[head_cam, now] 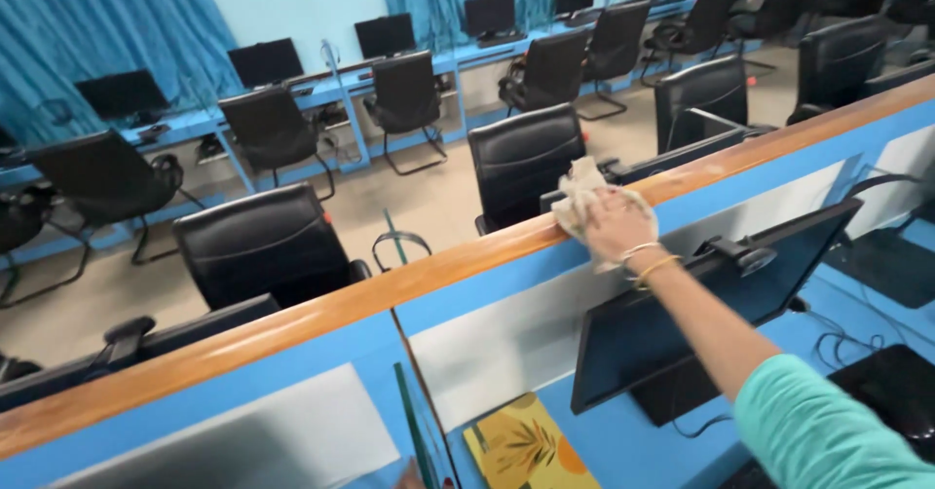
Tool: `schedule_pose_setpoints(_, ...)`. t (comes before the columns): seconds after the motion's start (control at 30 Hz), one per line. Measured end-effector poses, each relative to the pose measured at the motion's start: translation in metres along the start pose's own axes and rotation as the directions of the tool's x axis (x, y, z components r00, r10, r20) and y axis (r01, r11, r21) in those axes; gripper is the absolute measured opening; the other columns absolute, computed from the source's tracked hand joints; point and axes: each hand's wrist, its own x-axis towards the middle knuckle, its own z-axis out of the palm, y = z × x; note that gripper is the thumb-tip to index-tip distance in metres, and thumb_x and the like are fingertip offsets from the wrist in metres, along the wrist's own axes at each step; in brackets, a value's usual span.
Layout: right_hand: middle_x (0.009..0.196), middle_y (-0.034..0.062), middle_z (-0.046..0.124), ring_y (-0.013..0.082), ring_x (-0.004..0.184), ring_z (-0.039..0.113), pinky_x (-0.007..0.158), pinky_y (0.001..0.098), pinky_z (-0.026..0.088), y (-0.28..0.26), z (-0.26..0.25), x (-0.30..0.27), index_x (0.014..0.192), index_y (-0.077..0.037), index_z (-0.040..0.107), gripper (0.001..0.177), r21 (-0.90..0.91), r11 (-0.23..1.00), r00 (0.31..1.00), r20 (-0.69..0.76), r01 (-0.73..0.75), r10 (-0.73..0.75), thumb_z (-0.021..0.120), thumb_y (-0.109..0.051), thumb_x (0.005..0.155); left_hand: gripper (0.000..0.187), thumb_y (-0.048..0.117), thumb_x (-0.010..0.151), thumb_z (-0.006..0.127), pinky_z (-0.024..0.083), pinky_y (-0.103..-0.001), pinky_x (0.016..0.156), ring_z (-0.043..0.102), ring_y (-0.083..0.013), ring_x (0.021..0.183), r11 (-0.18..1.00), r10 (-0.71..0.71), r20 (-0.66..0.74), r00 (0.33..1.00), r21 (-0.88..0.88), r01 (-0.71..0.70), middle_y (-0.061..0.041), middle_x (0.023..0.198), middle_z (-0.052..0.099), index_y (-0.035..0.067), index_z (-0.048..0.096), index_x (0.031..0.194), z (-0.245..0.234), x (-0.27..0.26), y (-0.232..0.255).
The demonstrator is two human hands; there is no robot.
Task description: Cleaning and wiping computer monitors, keyboards, mice, headphones, and desk surfaces with a cloth in a computer lab office environment.
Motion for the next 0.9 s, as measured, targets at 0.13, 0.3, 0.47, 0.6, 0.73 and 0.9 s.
schedule_pose_setpoints(0.13, 0.134, 0.0213, 0.06, 0.037, 0.134, 0.051, 0.121, 0.0497, 0.033, -0.09, 0.012, 0.005, 0.122, -0.002, 0.067, 0.04, 0.005, 0.992, 0.992, 0.031, 0.125, -0.125, 0.055, -0.028, 0.093, 0.068, 0.024, 0.072, 0.069, 0.045, -0.056, 0.102, 0.057, -0.0448, 0.118, 0.987, 0.156, -0.135, 0.978, -0.005, -0.158, -0.024, 0.125, 0.06, 0.004, 0.056, 0.135, -0.163, 0.146, 0.215)
schedule_pose_setpoints(0.3, 0.147, 0.0255, 0.05, 0.0428, 0.142, 0.04, 0.12, 0.0527, 0.025, -0.212, 0.009, -0.004, 0.144, -0.01, 0.057, 0.063, 0.223, 0.902, 0.929, -0.1, 0.369, -0.355, 0.059, -0.02, 0.082, 0.045, 0.023, 0.094, 0.06, 0.04, -0.051, 0.11, 0.055, -0.0443, 0.128, 0.951, 0.308, -0.183, 0.934, 0.021, -0.31, -0.026, 0.134, 0.06, -0.001, 0.056, 0.132, -0.27, 0.264, 0.333)
schedule_pose_setpoints(0.47, 0.152, 0.0213, 0.05, 0.0374, 0.143, 0.044, 0.12, 0.0503, 0.029, -0.159, -0.006, 0.003, 0.146, -0.01, 0.053, 0.053, 0.417, 0.81, 0.906, -0.095, 0.412, -0.412, 0.052, -0.024, 0.096, 0.05, 0.036, 0.101, 0.056, 0.04, -0.05, 0.11, 0.056, -0.0436, 0.126, 0.943, 0.326, -0.145, 0.934, -0.011, -0.331, -0.031, 0.13, 0.062, -0.002, 0.059, 0.133, -0.204, 0.328, 0.318)
schedule_pose_setpoints(0.6, 0.146, 0.0194, 0.055, 0.0347, 0.14, 0.047, 0.116, 0.05, 0.032, -0.001, 0.02, 0.016, 0.135, -0.004, 0.057, 0.044, 0.185, 0.894, 0.911, -0.028, 0.409, -0.411, 0.052, -0.022, 0.095, 0.051, 0.043, 0.097, 0.056, 0.041, -0.05, 0.11, 0.059, -0.038, 0.125, 0.92, 0.392, -0.141, 0.909, 0.07, -0.386, -0.023, 0.119, 0.068, 0.001, 0.065, 0.124, -0.211, 0.323, 0.35)
schedule_pose_setpoints(0.73, 0.129, 0.0236, 0.058, 0.0412, 0.13, 0.05, 0.115, 0.0519, 0.035, 0.128, 0.01, 0.008, 0.125, 0.002, 0.059, 0.049, -0.054, 0.901, 0.902, 0.011, 0.431, -0.431, 0.057, -0.025, 0.084, 0.045, 0.05, 0.095, 0.057, 0.046, -0.044, 0.106, 0.066, -0.0299, 0.108, 0.924, 0.299, 0.07, 0.952, 0.227, -0.307, -0.011, 0.098, 0.073, 0.007, 0.071, 0.095, -0.214, 0.321, 0.36)
schedule_pose_setpoints(0.9, 0.137, 0.0278, 0.052, 0.0452, 0.132, 0.045, 0.11, 0.054, 0.035, 0.15, 0.018, 0.006, 0.134, 0.007, 0.055, 0.051, -0.24, 0.896, 0.925, 0.021, 0.373, -0.379, 0.053, -0.021, 0.091, 0.047, 0.052, 0.095, 0.057, 0.053, -0.04, 0.087, 0.069, -0.0282, 0.092, 0.909, 0.232, 0.109, 0.967, 0.328, -0.255, -0.007, 0.085, 0.072, 0.01, 0.068, 0.078, -0.202, 0.324, 0.357)
